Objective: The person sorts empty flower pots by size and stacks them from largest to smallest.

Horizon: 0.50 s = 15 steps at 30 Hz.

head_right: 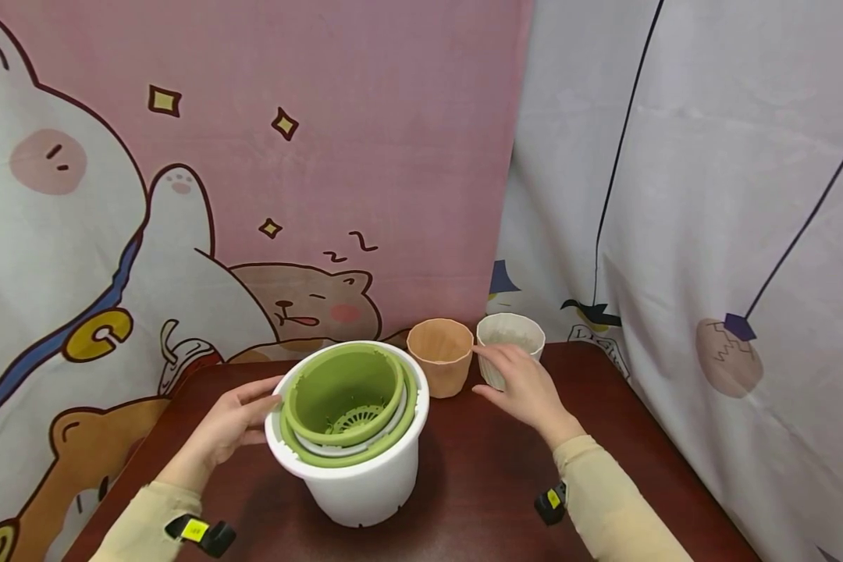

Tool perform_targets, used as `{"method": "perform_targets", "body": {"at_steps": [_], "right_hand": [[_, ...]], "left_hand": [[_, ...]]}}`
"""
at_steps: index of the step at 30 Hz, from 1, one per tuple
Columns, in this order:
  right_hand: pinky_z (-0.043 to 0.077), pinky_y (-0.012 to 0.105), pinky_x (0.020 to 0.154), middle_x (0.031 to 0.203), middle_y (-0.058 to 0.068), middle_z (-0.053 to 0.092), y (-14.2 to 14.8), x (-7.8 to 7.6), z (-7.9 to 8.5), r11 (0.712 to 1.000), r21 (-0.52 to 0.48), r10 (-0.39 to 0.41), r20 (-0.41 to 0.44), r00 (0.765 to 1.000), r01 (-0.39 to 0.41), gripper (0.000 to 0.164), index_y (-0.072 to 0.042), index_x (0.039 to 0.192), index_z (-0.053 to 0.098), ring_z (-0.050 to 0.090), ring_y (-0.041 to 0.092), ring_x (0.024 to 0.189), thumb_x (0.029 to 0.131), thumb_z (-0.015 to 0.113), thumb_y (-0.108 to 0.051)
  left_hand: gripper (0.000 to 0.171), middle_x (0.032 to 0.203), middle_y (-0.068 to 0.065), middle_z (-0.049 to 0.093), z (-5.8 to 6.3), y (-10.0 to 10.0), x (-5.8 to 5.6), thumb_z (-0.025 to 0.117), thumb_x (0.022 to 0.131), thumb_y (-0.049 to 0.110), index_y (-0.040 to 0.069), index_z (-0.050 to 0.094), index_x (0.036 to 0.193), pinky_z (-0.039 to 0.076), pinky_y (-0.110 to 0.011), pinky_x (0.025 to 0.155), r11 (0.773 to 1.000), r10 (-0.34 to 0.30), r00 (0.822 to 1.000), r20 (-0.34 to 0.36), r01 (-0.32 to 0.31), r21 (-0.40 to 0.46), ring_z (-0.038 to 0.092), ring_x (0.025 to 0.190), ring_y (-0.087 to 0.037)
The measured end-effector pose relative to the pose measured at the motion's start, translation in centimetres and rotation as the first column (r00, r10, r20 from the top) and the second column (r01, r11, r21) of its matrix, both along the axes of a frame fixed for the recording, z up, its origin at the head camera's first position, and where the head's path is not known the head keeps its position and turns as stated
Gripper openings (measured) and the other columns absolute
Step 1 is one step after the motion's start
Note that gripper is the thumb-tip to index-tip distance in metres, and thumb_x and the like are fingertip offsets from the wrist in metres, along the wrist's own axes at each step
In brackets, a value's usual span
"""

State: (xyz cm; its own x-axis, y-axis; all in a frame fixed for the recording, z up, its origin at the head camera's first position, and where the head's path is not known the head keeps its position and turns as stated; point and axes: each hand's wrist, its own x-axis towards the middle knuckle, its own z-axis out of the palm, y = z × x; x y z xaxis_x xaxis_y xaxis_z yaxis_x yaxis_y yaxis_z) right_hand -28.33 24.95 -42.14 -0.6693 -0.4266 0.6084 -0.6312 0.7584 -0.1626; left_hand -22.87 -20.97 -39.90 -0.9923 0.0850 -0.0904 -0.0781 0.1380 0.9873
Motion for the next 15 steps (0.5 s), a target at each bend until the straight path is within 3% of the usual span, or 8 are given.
{"method": "perform_targets", "body": {"at_steps": [15], "right_hand": [[0.048,0.055,0.093,0.123,0.014,0.064,2.3,-2.7,-0.5,0.988,0.068,-0.144,0.060,0.988,0.140,0.069,-0.009,0.132,0.061,0.056,0.035,0.112,0.072,0.090,-0.028]], "left_hand": [[0.049,0.118,-0.019,0.065,-0.3,0.0,-0.1,0.062,0.098,0.014,0.000,0.050,0.143,0.060,-0.047,0.072,1.000,0.001,1.000,-0.003,-0.001,-0.002,0.070,0.087,-0.027]]}}
